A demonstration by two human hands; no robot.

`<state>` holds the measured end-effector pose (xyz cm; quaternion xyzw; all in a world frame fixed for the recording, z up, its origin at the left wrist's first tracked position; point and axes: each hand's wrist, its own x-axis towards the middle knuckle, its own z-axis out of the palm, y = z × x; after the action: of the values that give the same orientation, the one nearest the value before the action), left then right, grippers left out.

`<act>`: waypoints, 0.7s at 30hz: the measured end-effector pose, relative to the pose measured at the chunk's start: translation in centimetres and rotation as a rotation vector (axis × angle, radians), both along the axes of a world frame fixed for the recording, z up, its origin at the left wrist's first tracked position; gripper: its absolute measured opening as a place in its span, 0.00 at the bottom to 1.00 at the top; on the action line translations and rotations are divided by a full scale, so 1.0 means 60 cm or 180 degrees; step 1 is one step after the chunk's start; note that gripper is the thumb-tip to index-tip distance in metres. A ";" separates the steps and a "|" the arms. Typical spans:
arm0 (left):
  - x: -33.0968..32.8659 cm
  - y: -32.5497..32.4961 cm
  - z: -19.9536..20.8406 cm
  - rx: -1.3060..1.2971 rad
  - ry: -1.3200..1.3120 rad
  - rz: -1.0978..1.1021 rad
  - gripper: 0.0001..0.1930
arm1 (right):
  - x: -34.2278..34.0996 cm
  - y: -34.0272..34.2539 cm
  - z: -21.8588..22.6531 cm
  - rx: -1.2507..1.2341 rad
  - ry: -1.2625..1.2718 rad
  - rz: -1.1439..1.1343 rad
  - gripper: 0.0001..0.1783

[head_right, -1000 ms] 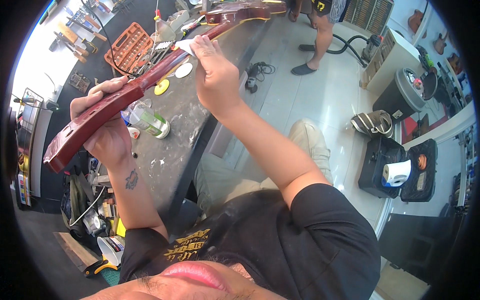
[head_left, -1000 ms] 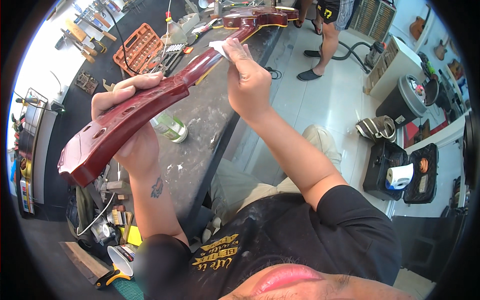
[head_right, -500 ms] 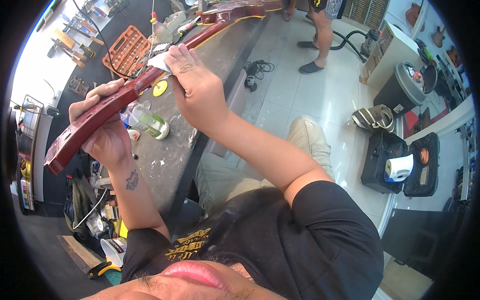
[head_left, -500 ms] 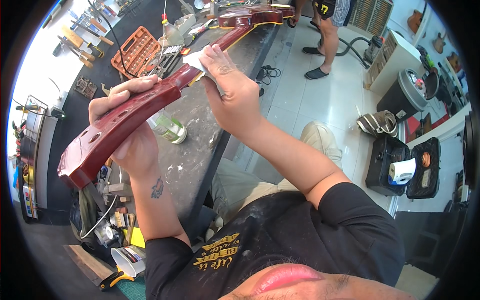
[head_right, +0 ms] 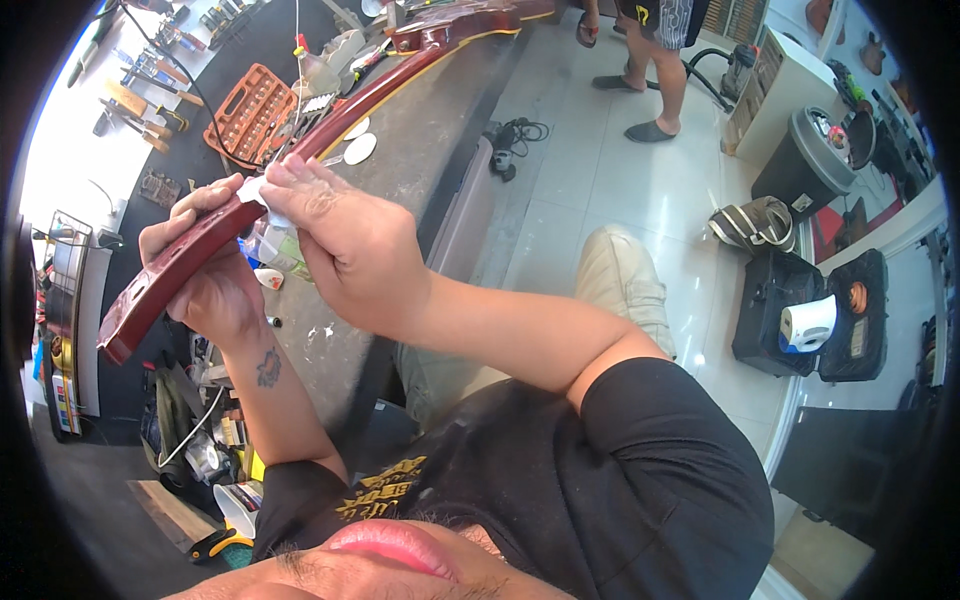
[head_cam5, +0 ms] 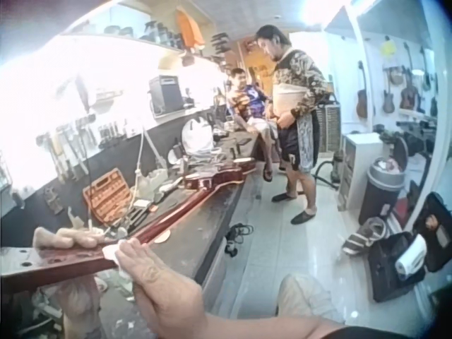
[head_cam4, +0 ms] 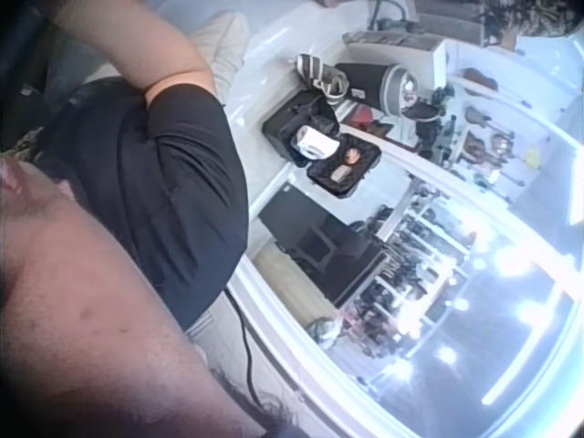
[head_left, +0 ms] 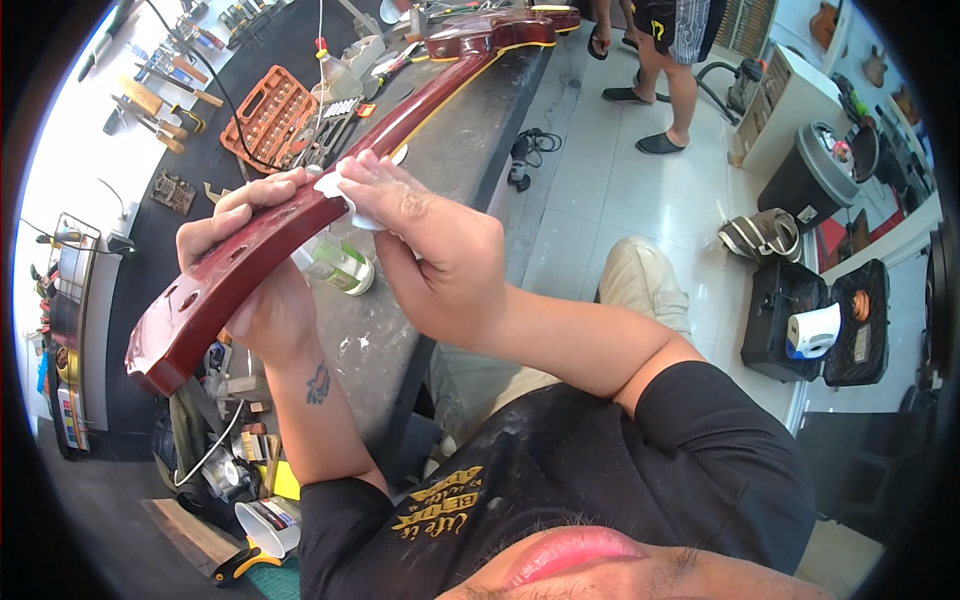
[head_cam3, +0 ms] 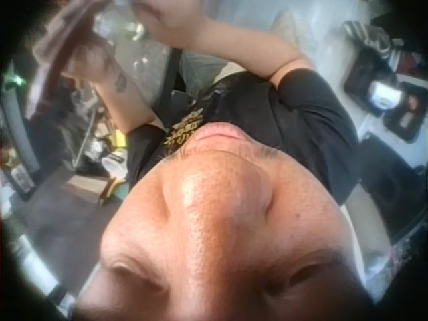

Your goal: The person polishes the neck and headstock of a red electric guitar using a circular pad and a cloth.

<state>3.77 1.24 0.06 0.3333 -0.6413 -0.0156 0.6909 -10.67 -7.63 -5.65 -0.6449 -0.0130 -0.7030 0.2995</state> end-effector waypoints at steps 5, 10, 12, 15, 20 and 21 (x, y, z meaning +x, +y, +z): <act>0.007 0.003 0.003 -0.0079 -0.0053 0.0036 0.21 | -0.055 0.034 -0.004 0.1686 0.0198 0.2110 0.19; 0.000 0.011 0.009 -0.0073 -0.0331 0.0205 0.22 | -0.059 -0.055 -0.056 0.1817 0.0310 0.1083 0.16; -0.007 0.004 0.008 -0.0110 -0.0158 0.0016 0.23 | -0.032 -0.121 -0.067 0.1804 0.0278 0.0301 0.17; -0.012 -0.006 0.004 -0.0082 -0.0190 0.0008 0.22 | -0.009 -0.187 -0.069 0.1563 0.0222 -0.0303 0.14; -0.006 0.002 0.001 -0.0034 -0.0173 0.0137 0.19 | 0.027 -0.155 -0.059 0.0521 0.0197 -0.0680 0.16; -0.003 0.001 0.000 -0.0059 -0.0114 0.0175 0.18 | 0.027 -0.140 -0.057 0.0454 0.0167 -0.0592 0.18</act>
<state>3.59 1.27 0.09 0.3446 -0.6443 0.0153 0.6825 -9.08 -16.05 -9.06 -0.6385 0.1047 -0.7098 0.2784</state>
